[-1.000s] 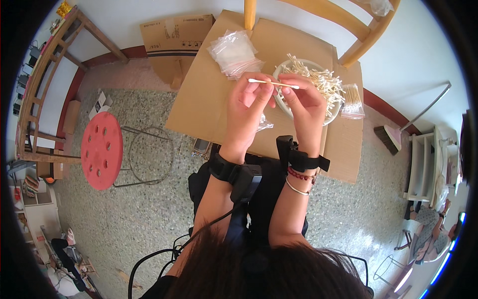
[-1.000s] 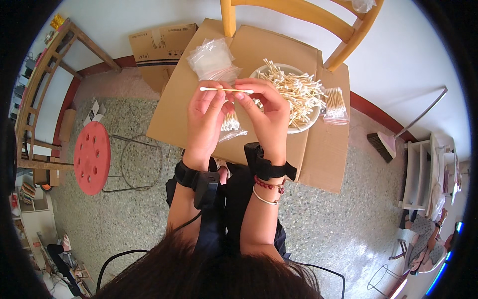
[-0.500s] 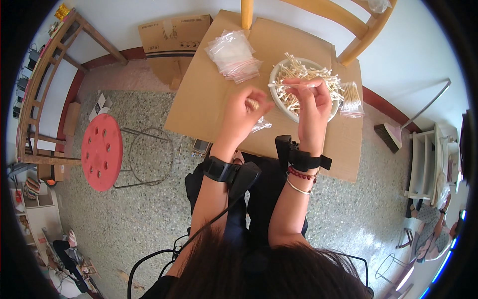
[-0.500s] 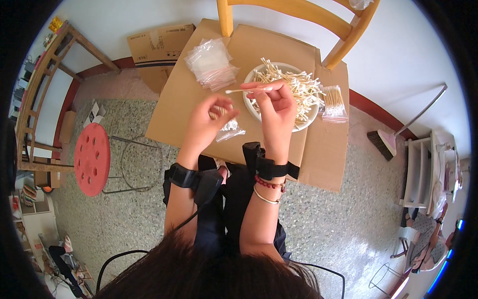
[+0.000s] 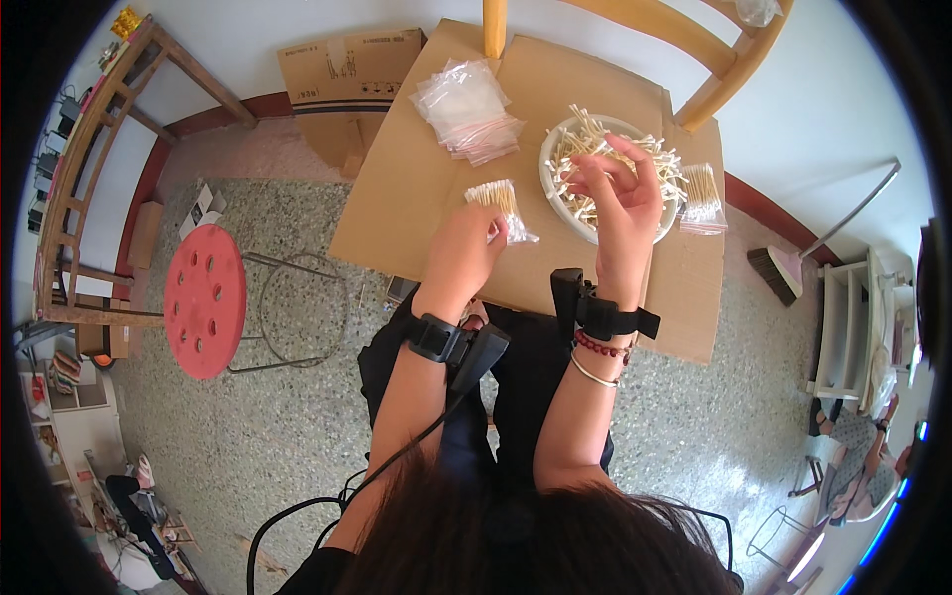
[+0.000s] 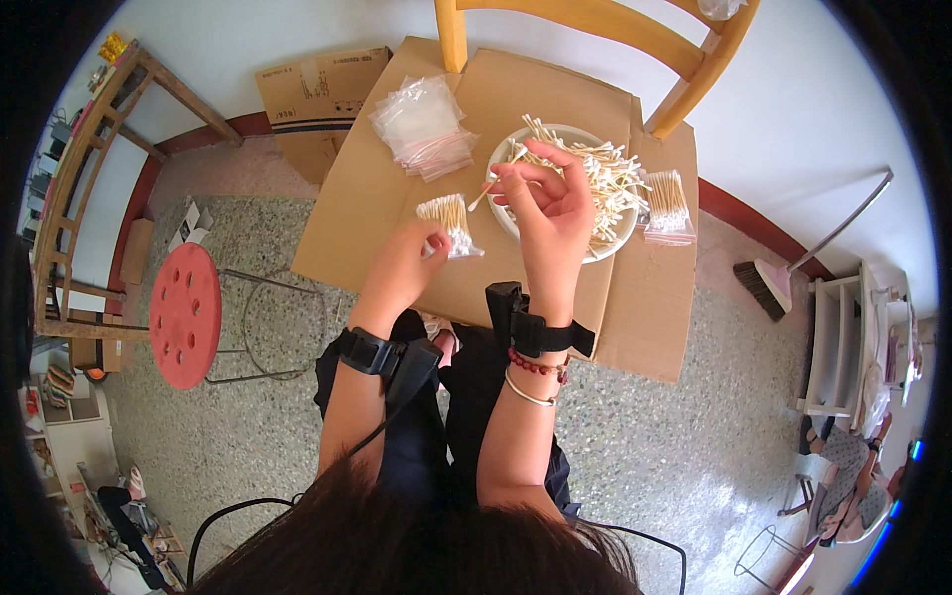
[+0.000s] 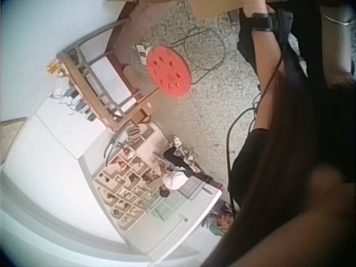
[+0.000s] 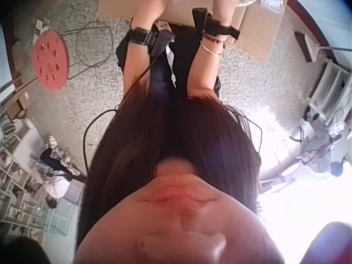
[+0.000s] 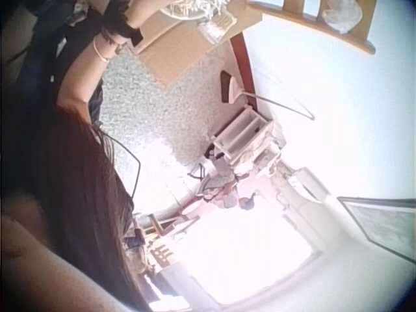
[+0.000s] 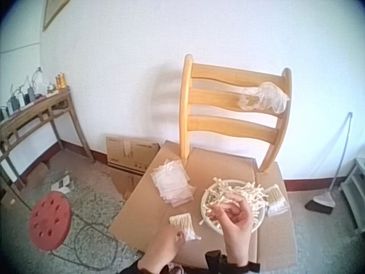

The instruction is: Packing cotton swabs into small plastic bags.

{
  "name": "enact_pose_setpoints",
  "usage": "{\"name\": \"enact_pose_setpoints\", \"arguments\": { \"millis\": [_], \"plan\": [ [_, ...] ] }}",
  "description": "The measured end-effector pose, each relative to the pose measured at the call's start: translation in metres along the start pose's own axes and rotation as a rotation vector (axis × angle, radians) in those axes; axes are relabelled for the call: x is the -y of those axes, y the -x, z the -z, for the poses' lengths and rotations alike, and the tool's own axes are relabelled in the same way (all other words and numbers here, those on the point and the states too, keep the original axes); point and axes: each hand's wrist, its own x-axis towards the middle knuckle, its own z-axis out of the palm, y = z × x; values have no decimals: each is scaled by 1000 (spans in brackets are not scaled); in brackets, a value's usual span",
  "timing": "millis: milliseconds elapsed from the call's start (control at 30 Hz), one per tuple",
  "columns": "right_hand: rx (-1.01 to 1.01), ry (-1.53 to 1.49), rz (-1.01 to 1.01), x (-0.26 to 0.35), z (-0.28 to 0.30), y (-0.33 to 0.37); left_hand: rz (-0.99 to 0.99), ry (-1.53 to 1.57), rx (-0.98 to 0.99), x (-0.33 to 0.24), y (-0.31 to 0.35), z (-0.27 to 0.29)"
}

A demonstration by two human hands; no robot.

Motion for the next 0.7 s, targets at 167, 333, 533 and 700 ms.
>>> {"name": "enact_pose_setpoints", "arguments": {
  "millis": [167,333,533,700],
  "plan": [
    [-13,65,7,-6,-1,0,-63,168,-153,-9,-11,5],
    [51,239,31,-9,-6,1,-86,289,-216,-18,-14,13],
    [112,459,43,-18,-7,2,-59,322,-216,-22,-15,14],
    [178,526,29,-17,-10,3,-60,339,-231,-22,-15,18]
  ]
}}
